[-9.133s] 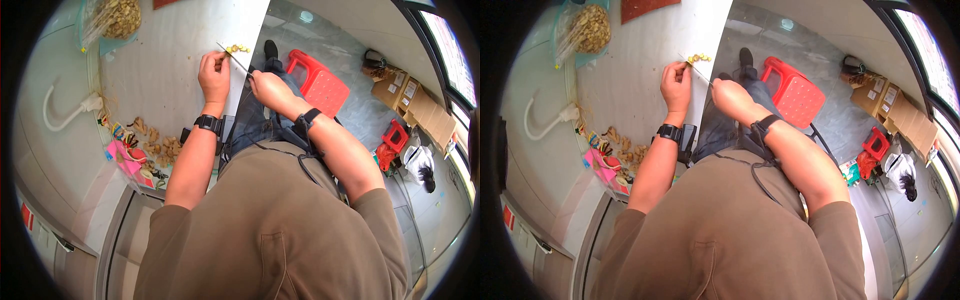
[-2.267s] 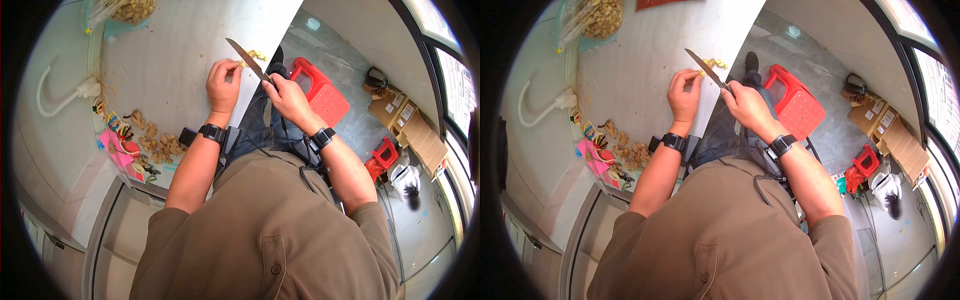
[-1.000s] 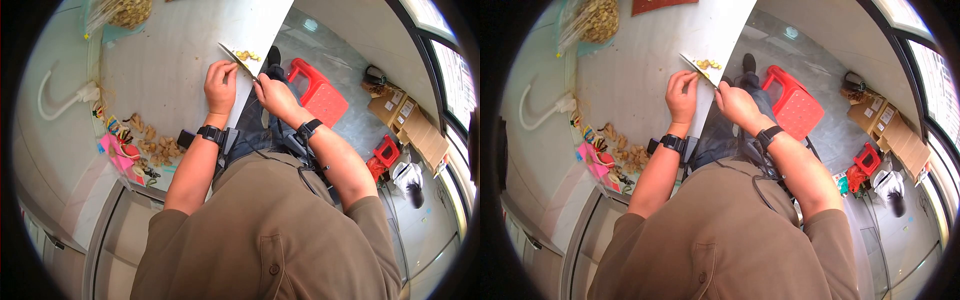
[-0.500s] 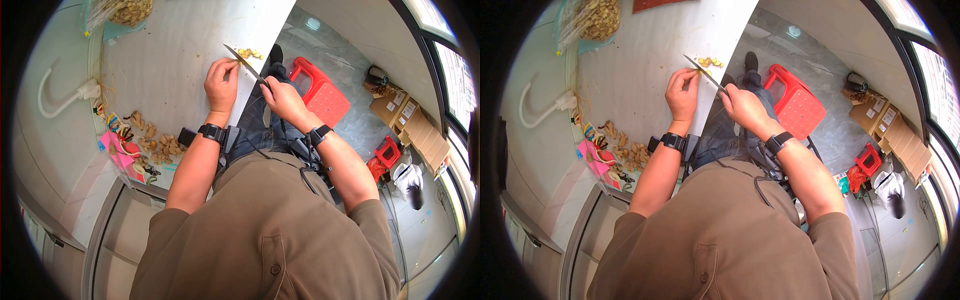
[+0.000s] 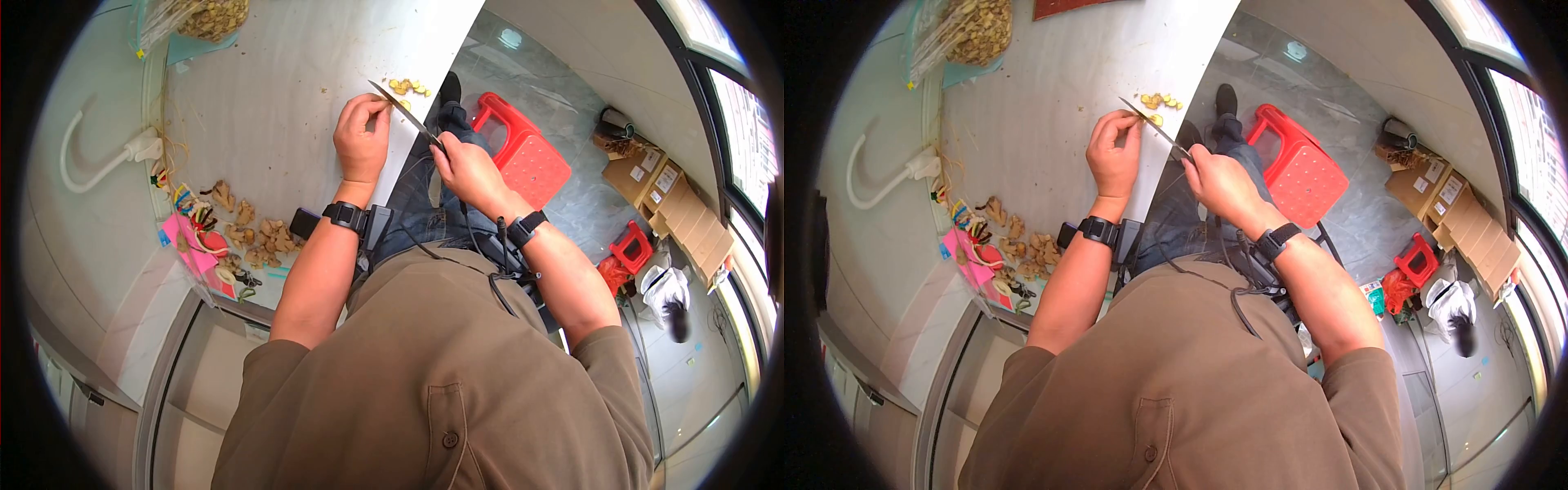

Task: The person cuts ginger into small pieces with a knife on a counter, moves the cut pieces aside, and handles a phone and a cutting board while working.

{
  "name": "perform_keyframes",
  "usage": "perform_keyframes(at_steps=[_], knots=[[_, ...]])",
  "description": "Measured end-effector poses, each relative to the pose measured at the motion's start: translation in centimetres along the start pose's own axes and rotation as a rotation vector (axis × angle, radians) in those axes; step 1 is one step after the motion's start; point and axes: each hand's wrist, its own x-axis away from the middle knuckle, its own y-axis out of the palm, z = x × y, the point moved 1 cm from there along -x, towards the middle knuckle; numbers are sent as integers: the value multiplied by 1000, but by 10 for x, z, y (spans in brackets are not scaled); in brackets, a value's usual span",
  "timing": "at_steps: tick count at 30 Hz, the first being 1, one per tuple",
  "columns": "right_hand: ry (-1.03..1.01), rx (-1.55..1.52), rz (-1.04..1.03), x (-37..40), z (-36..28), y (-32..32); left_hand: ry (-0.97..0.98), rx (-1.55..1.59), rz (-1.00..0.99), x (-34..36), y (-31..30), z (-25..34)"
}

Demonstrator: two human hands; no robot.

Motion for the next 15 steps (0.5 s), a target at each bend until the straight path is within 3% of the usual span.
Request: perform_keyframes(at_steps=[12,15], knots=[[-44,116,44,-34,-17,22,113,-120,-38,3,-2,-2],[-29,109,64,-32,-19,18,52,-37,-50,3,0,0]])
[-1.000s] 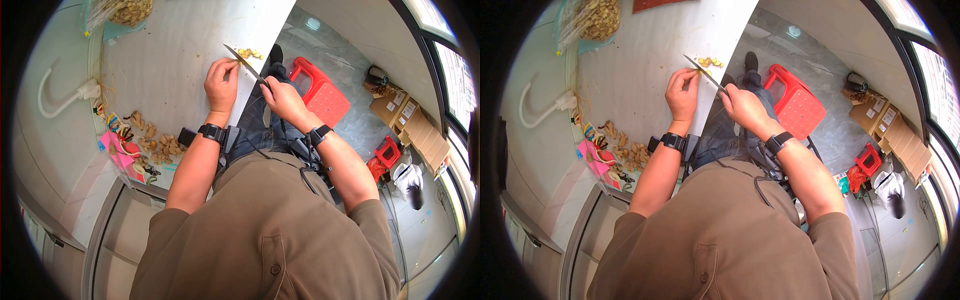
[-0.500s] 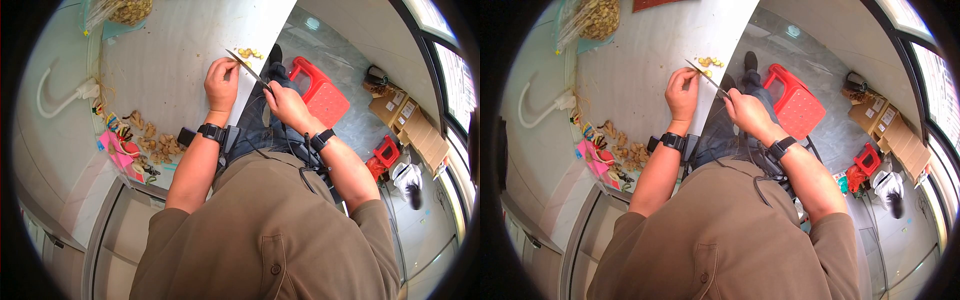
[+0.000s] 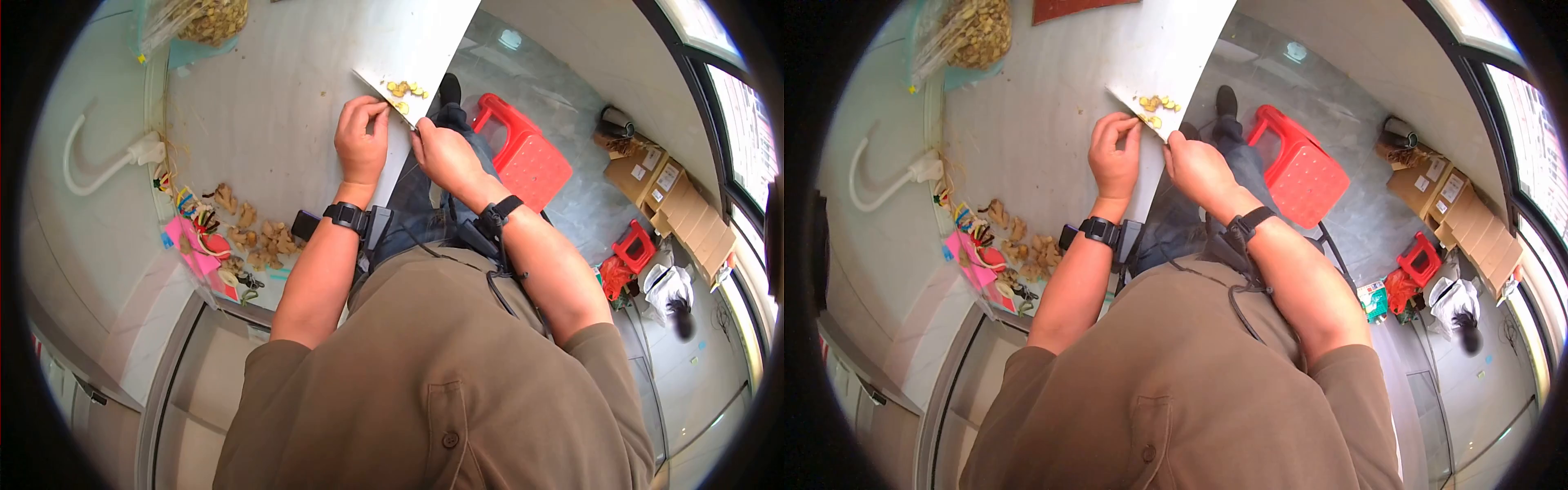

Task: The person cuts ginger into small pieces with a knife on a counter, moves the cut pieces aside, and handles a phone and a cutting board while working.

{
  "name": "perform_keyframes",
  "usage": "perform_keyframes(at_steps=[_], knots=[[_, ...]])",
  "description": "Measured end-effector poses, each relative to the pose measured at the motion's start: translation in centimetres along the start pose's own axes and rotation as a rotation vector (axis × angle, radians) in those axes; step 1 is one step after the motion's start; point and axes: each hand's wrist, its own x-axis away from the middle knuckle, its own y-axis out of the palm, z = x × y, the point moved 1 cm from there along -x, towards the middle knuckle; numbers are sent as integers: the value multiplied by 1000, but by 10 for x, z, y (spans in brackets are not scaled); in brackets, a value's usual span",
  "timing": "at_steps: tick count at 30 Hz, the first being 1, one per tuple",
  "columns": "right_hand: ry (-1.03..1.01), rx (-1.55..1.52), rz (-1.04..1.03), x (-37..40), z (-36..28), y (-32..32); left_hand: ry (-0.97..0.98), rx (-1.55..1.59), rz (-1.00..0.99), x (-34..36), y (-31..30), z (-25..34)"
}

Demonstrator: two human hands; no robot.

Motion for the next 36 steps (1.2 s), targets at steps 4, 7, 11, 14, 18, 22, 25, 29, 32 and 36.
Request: perform_keyframes(at_steps=[4,7,11,14,18,22,25,29,32,36], knots=[[23,-1,-56,13,7,-11,-107,43,40,2,2,-1],[46,-22,-76,13,4,-5,-98,23,34,6,1,-2],[43,-94,-23,7,8,6,-144,79,41,4,1,3],[81,-152,-59,11,9,-1,-115,22,34,4,-1,2],[83,-188,-74,16,8,-9,-47,-101,59,5,-1,0],[56,-206,-45,15,10,-3,-126,31,45,1,-1,3],[58,-196,-45,16,10,-5,-118,13,43,3,1,3],[67,-182,-59,18,11,-8,-60,-39,44,4,0,-1],[61,-178,-62,19,12,-8,-66,-36,48,3,0,1],[56,-161,-74,21,12,-9,-107,4,58,6,0,0]])
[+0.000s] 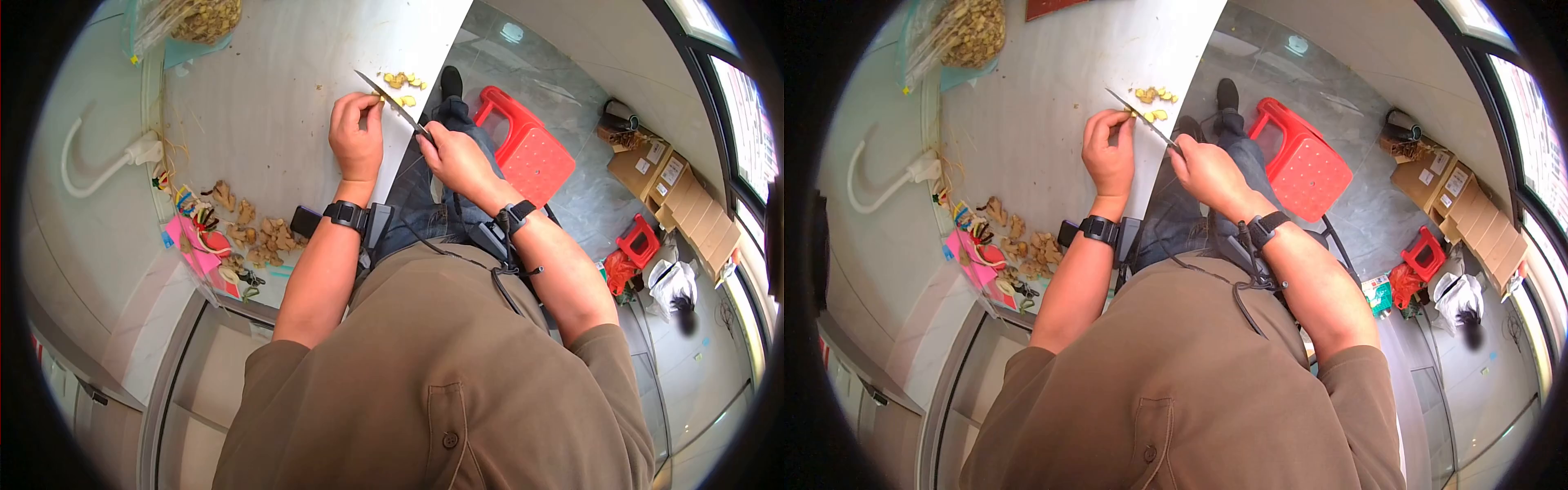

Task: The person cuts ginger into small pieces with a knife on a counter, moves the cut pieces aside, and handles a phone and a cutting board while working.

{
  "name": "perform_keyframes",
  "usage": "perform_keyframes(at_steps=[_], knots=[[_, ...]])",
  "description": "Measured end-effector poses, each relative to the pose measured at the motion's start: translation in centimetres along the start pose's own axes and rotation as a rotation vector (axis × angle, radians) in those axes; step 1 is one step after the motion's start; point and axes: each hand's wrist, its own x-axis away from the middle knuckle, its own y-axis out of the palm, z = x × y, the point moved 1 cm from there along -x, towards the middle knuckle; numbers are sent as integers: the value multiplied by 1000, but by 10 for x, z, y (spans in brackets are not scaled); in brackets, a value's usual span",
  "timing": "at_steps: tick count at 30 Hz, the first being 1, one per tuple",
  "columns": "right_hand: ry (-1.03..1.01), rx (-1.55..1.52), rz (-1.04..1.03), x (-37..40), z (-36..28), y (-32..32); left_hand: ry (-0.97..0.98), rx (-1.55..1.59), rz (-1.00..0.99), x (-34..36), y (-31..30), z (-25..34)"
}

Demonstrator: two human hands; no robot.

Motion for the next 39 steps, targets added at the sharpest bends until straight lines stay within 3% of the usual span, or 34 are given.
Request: perform_keyframes(at_steps=[15,18,39], knots=[[9,59,-53,-9,-10,5,85,-84,-25,-4,-6,-7],[-33,87,20,-20,-7,19,104,-51,-30,-4,-5,-8],[-56,-55,51,-8,0,9,48,-35,-43,-2,-9,-2]])
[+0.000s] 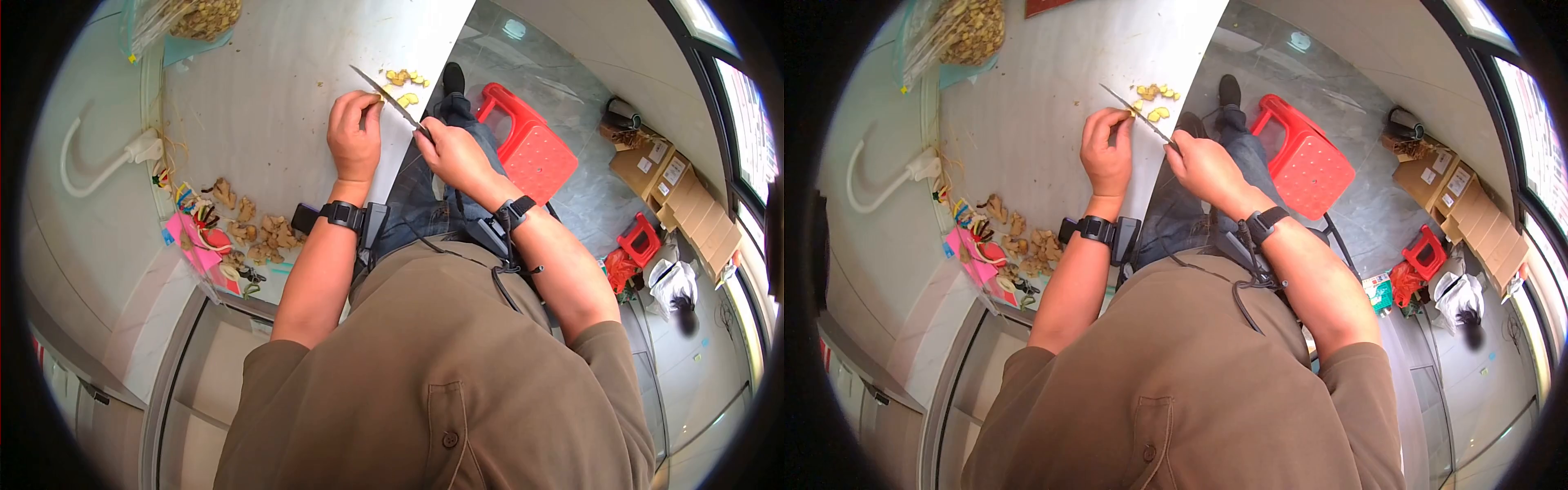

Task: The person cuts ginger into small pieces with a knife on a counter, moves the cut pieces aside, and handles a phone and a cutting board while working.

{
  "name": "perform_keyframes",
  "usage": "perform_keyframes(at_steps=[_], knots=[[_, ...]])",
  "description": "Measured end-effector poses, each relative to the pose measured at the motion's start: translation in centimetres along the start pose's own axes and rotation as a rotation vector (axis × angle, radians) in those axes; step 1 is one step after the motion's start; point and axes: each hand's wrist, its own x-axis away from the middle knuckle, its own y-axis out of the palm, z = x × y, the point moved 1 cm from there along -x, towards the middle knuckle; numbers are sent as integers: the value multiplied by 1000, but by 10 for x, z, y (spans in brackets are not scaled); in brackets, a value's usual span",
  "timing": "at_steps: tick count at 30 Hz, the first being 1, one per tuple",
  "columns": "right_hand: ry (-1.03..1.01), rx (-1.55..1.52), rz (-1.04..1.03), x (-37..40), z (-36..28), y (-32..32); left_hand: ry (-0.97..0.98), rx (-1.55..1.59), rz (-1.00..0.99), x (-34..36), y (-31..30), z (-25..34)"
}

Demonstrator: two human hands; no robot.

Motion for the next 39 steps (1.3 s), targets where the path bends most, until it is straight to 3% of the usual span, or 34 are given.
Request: perform_keyframes(at_steps=[12,21,26,37,39], knots=[[51,129,-109,7,-7,-15,117,-123,-29,-6,-4,-5],[-54,192,-28,-23,-7,8,181,-79,-52,-5,-5,-7],[7,134,-17,-24,-7,11,73,-30,-21,-4,-6,-2],[23,21,-21,0,-1,-2,71,-58,14,0,-3,-7],[52,44,-98,2,-3,-8,61,-49,16,0,-3,-6]])
